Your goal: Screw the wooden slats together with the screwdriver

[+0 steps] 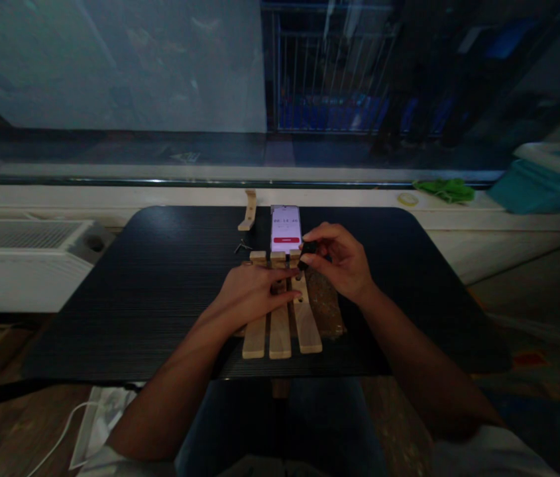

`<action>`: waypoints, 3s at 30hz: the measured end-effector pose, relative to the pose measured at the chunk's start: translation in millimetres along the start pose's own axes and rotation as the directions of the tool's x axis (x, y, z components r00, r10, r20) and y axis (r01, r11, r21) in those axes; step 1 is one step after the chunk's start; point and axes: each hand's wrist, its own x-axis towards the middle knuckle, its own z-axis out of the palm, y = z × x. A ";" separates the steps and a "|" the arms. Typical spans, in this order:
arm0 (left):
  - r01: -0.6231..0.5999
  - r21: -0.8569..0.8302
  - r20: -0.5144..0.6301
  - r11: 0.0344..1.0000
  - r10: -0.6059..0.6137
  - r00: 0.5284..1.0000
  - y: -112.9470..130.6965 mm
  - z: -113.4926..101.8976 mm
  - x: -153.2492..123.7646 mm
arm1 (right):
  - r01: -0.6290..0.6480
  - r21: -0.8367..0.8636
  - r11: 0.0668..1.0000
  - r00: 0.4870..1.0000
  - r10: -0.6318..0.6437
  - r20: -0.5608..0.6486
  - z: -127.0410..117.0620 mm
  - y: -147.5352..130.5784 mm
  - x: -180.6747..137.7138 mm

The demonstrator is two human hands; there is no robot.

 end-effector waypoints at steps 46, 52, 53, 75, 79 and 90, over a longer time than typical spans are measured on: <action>-0.009 -0.013 -0.021 1.000 0.009 1.000 0.1 -0.3 -0.7 | 0.000 -0.096 0.995 0.991 0.013 0.133 -9.0 -1.8 0.5; -0.004 -0.019 -0.030 1.000 0.003 1.000 0.2 0.6 -1.1 | -0.058 -0.056 0.997 0.984 0.067 0.165 -13.9 -0.6 -0.4; -0.002 -0.019 -0.026 1.000 0.002 1.000 0.1 0.7 -1.0 | -0.074 -0.051 0.996 0.985 0.081 0.155 -13.8 -0.4 -0.7; 0.004 -0.016 -0.007 1.000 -0.004 1.000 1.2 -2.3 -0.7 | -0.047 -0.014 0.999 0.998 0.047 -0.034 -4.6 0.1 -0.2; 0.000 -0.002 -0.015 1.000 0.000 1.000 1.3 -1.7 -0.6 | -0.040 -0.046 0.998 0.999 0.039 -0.025 -2.3 -1.1 -0.1; 0.002 -0.006 -0.001 1.000 -0.002 1.000 1.2 -2.5 -0.4 | 0.020 -0.059 0.998 0.981 -0.008 0.192 -13.4 -3.5 0.4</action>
